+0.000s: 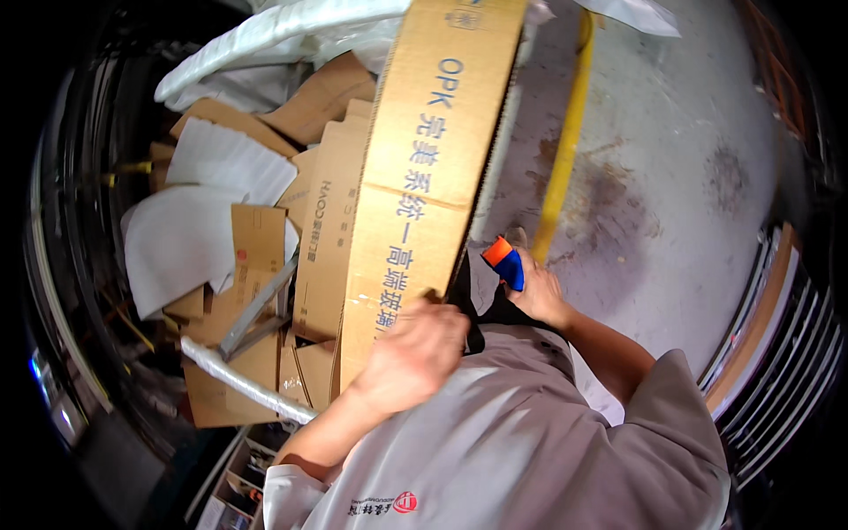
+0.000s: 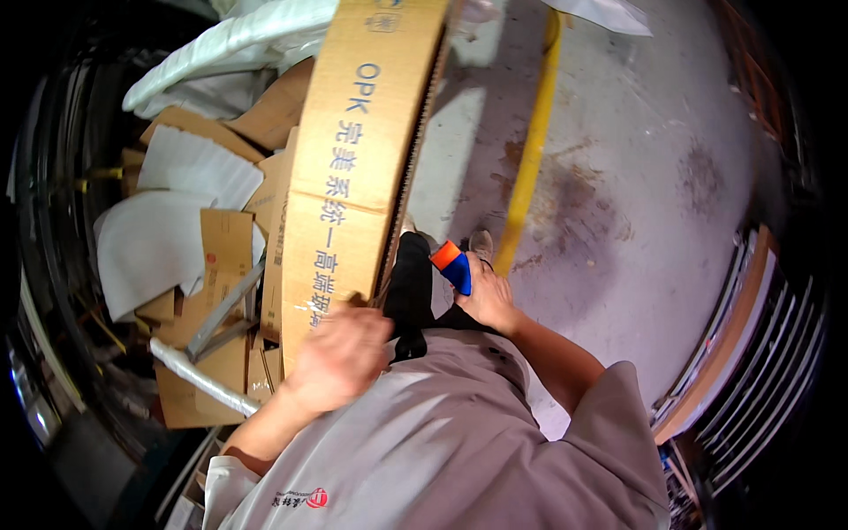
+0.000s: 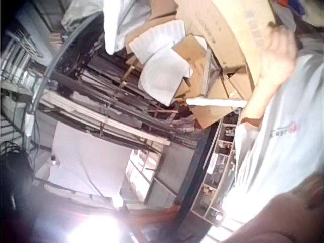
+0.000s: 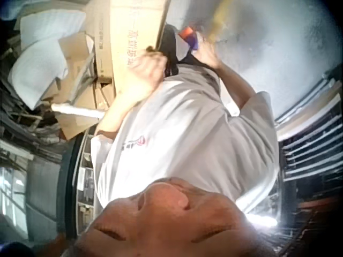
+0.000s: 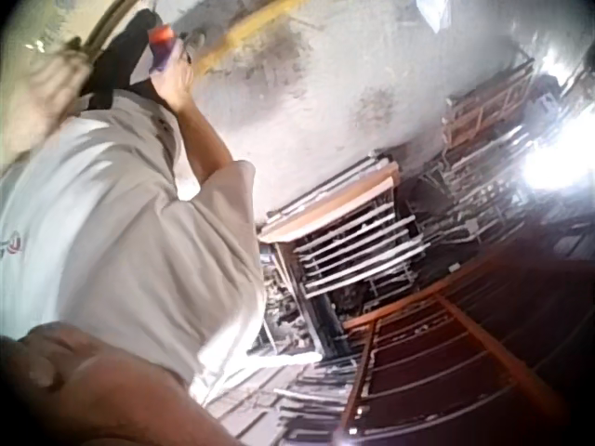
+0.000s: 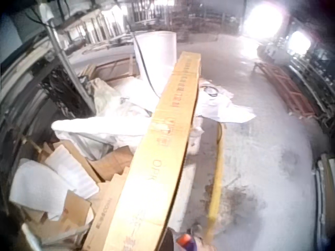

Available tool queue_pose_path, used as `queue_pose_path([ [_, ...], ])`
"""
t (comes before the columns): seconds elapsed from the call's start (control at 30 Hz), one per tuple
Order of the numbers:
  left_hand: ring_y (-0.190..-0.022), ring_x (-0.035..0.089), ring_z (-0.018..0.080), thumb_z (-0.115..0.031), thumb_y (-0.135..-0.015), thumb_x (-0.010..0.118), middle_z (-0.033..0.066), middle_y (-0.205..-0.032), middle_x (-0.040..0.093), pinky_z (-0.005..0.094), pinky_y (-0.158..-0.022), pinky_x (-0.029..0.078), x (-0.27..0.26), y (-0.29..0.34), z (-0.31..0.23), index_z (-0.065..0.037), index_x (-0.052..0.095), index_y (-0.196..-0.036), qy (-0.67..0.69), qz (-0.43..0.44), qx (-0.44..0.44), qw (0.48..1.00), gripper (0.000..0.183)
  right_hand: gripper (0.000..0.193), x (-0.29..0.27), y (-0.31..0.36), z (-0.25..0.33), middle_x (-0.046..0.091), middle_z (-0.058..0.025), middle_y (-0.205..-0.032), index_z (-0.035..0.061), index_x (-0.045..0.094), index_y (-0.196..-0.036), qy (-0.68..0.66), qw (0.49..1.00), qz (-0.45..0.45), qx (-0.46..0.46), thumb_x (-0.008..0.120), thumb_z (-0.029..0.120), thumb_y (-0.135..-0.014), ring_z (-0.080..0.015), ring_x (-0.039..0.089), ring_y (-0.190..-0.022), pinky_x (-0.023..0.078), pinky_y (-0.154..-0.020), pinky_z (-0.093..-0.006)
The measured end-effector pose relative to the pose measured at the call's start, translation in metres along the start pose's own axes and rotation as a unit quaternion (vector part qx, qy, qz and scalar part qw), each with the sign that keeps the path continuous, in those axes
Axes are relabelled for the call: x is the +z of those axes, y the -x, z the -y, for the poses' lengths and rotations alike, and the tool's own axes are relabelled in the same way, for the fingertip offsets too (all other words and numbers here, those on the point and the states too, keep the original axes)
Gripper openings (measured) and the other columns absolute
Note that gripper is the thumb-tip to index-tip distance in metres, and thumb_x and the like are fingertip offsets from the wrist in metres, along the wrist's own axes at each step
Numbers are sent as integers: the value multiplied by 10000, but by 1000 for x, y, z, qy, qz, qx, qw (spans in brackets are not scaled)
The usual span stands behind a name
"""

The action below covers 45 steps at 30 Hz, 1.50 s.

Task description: The person seals a long cardboard box using a tape dispenser, applying tape along the top seams and the ends.

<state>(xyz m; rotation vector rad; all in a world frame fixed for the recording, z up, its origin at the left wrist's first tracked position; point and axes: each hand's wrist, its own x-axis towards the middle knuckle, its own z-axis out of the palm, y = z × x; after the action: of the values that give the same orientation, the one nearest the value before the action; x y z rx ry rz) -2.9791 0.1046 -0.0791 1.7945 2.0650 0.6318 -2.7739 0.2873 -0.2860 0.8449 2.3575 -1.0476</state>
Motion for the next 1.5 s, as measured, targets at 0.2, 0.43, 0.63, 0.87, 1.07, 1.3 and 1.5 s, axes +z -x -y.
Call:
queue_pose_path([
  [0.2,-1350,518,342,-275,-994,507,227,-1424,572,483,-1226,243,39,-64,-20,18,638,-1334,-327,521,128,778,467,761,-15,20,6,652,-264,-1209,55,403,-1424,-99,992,-84,9,762,298,-798,-458,655,-1048,535,-873,-520],
  [0.43,-1376,504,305,-383,-1004,531,105,-1443,603,561,-1188,241,141,-69,33,-121,634,-1392,-422,652,99,621,479,823,-11,62,1,640,-291,-1217,-20,412,-1436,-222,944,-225,-96,824,212,-762,-448,655,-1079,548,-891,-497],
  [0.63,-1248,608,364,-388,-976,566,106,-1345,667,639,-1035,390,167,-48,41,-126,701,-1302,-395,636,-5,662,439,842,-60,116,-29,634,-277,-1192,-79,433,-1396,-219,896,-305,-236,859,172,-714,-449,670,-1012,565,-886,-469],
  [0.87,-1102,654,311,-353,-1046,379,206,-1092,713,393,-1010,471,75,-123,-68,34,702,-1111,290,196,-292,890,508,1016,-93,140,-72,630,-264,-1219,-62,327,-1475,-161,858,-332,-358,882,247,-681,-437,659,-1025,551,-897,-498],
  [1.07,-857,663,331,-146,-973,573,205,-890,685,419,-795,523,42,-117,-147,56,689,-960,253,93,-238,933,233,920,-113,121,-60,653,-249,-1149,-79,417,-1423,-140,846,-290,-425,825,437,-780,-423,666,-914,554,-818,-503],
  [1.3,-727,618,111,-91,-958,632,60,-784,711,305,-697,516,26,-64,-126,65,730,-886,489,-57,-403,771,197,948,-136,105,-1,626,-223,-1054,-53,399,-1454,-88,829,-245,-495,837,423,-761,-390,653,-849,558,-747,-477],
  [1.5,-749,658,147,-37,-854,685,87,-789,731,311,-724,533,-53,-6,-49,45,760,-838,459,-244,-417,745,113,835,-161,103,55,570,-159,-907,116,527,-1429,34,826,-167,-538,842,156,-657,-345,592,-721,497,-597,-440],
])
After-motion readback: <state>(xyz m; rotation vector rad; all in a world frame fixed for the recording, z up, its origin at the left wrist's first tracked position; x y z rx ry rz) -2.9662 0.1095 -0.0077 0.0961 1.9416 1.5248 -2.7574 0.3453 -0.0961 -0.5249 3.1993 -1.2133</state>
